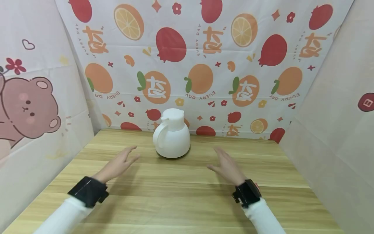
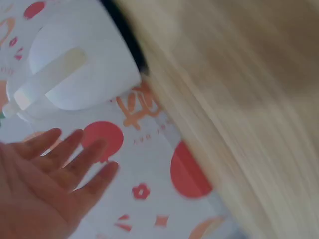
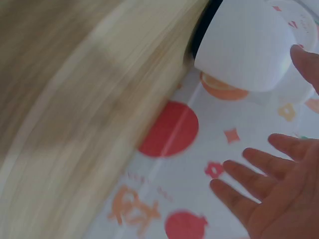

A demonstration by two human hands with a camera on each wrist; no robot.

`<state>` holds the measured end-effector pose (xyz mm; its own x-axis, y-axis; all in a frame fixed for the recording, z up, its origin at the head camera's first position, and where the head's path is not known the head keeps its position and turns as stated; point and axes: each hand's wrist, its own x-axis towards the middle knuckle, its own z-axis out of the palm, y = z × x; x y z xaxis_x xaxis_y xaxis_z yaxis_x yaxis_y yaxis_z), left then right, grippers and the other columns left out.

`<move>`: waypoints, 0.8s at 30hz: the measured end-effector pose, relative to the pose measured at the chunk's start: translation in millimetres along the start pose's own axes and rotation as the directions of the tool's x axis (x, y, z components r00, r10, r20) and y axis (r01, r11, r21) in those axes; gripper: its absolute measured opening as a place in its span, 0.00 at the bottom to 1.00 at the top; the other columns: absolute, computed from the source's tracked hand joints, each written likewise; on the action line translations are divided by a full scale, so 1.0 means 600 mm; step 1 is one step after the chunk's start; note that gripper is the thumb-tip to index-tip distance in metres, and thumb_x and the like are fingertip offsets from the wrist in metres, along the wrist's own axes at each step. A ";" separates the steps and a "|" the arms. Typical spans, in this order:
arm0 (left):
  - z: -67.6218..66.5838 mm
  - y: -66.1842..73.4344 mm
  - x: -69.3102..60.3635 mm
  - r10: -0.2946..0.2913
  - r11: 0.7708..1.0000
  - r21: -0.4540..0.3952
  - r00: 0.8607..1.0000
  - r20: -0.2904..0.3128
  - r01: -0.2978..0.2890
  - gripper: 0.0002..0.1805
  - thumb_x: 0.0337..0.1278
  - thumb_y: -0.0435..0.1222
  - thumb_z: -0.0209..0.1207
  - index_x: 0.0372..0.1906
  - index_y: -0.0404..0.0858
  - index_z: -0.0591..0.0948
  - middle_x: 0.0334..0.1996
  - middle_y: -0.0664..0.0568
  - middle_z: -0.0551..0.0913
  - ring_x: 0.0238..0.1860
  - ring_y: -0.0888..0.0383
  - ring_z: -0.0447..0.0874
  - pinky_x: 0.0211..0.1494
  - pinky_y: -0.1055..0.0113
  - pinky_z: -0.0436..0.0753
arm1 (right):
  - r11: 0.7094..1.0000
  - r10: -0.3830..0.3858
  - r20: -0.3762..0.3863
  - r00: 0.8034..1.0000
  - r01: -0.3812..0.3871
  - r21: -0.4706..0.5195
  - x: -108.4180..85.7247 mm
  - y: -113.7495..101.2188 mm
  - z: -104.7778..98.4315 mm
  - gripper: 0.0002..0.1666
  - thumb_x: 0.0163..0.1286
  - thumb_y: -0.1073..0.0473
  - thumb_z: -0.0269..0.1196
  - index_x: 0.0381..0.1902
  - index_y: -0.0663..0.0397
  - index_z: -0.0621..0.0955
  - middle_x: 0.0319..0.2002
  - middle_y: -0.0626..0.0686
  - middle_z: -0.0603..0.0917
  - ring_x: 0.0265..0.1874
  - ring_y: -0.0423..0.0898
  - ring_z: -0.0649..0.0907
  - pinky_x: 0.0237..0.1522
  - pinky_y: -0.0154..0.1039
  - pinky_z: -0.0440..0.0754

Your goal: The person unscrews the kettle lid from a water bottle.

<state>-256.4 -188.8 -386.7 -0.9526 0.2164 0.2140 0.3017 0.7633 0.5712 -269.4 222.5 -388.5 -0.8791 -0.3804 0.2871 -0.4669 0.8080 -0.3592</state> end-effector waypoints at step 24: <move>0.084 0.072 0.193 -0.379 0.608 -0.785 0.912 -0.158 0.117 0.25 0.72 0.47 0.37 0.43 0.28 0.74 0.28 0.46 0.77 0.28 0.58 0.76 0.36 0.68 0.76 | 0.730 0.205 0.026 0.978 -0.171 0.662 0.257 -0.074 0.142 0.57 0.54 0.48 0.69 0.70 0.53 0.48 0.63 0.58 0.60 0.59 0.55 0.65 0.57 0.54 0.65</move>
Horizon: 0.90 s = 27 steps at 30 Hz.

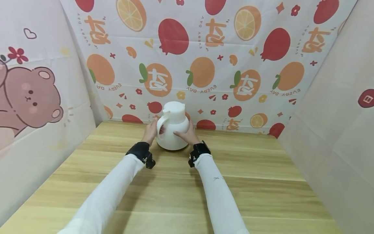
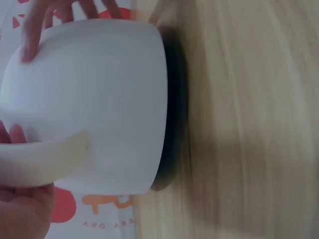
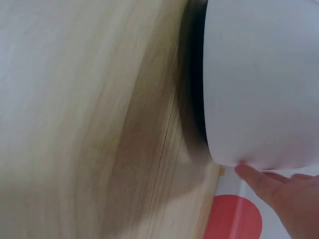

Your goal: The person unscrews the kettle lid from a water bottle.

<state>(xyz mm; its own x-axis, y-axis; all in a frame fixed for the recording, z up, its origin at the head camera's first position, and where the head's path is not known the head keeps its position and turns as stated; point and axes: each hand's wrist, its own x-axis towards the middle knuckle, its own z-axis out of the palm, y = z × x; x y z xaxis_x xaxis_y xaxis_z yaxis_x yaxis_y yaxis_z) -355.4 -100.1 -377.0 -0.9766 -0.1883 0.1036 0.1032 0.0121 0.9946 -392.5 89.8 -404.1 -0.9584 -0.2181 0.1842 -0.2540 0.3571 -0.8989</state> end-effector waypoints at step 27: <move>0.004 -0.009 -0.050 0.041 0.998 0.038 0.986 0.160 -0.047 0.31 0.69 0.53 0.36 0.17 0.36 0.67 0.10 0.53 0.64 0.14 0.61 0.64 0.22 0.70 0.68 | 0.999 0.026 0.056 0.998 -0.027 0.025 -0.033 -0.001 -0.006 0.55 0.54 0.50 0.70 0.71 0.45 0.48 0.65 0.54 0.57 0.61 0.54 0.63 0.58 0.55 0.62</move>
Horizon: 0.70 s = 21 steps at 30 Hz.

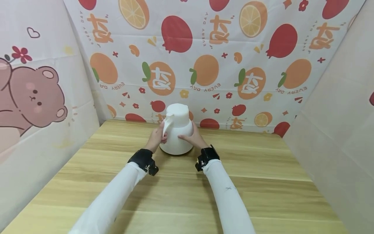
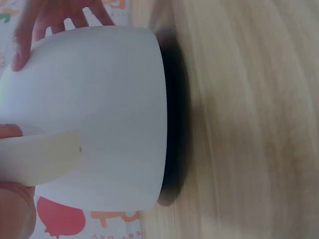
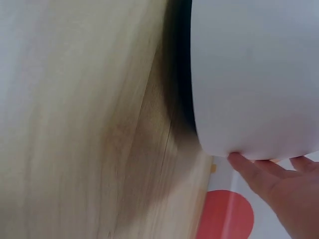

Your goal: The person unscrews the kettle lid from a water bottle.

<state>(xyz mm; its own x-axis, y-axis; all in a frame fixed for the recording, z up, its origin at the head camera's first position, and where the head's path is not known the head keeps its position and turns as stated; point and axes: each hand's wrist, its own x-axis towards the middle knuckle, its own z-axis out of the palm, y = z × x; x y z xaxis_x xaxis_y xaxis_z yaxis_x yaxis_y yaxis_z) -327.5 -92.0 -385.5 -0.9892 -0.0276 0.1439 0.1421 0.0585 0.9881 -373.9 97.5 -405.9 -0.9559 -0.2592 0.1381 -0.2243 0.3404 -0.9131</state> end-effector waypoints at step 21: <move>0.038 0.035 -0.112 0.015 0.990 -0.144 0.986 0.164 0.009 0.25 0.72 0.44 0.38 0.17 0.36 0.66 0.09 0.54 0.63 0.12 0.61 0.61 0.20 0.70 0.63 | 0.999 0.015 0.123 0.992 -0.009 -0.053 -0.084 -0.004 -0.035 0.56 0.56 0.55 0.68 0.71 0.42 0.44 0.69 0.55 0.49 0.63 0.62 0.59 0.56 0.57 0.63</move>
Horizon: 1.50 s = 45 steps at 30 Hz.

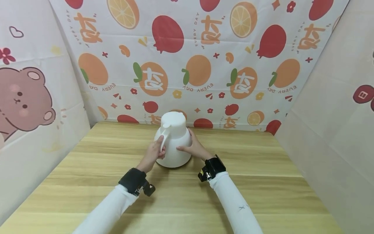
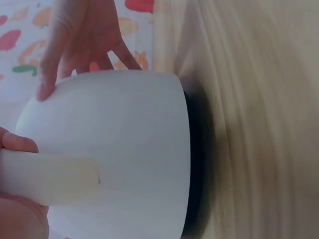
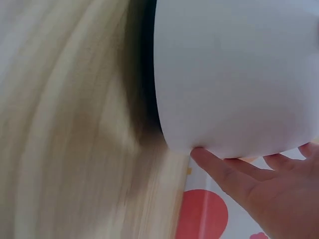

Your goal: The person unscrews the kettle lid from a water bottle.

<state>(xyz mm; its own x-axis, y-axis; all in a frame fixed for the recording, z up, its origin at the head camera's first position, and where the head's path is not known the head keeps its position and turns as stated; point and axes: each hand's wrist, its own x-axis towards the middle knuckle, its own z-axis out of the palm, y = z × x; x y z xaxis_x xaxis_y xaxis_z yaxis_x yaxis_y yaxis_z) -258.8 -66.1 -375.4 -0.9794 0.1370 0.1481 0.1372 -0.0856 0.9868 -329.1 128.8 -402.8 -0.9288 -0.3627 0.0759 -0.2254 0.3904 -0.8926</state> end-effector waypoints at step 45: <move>0.148 -0.010 -0.176 -0.004 0.998 -0.060 1.000 0.030 0.006 0.30 0.73 0.38 0.34 0.18 0.21 0.68 0.08 0.54 0.64 0.12 0.64 0.61 0.18 0.76 0.62 | 0.995 -0.091 0.203 0.975 0.081 0.060 -0.192 0.019 -0.057 0.57 0.57 0.61 0.67 0.72 0.39 0.43 0.70 0.54 0.42 0.65 0.64 0.51 0.52 0.58 0.68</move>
<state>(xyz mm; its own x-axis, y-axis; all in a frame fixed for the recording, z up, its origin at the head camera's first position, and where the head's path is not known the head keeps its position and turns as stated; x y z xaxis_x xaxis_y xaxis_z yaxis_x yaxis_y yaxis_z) -143.3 7.8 -391.4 -0.9751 0.1667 0.1461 0.1226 -0.1435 0.9820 -234.8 204.1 -406.3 -0.8251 -0.5612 0.0653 -0.2818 0.3086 -0.9085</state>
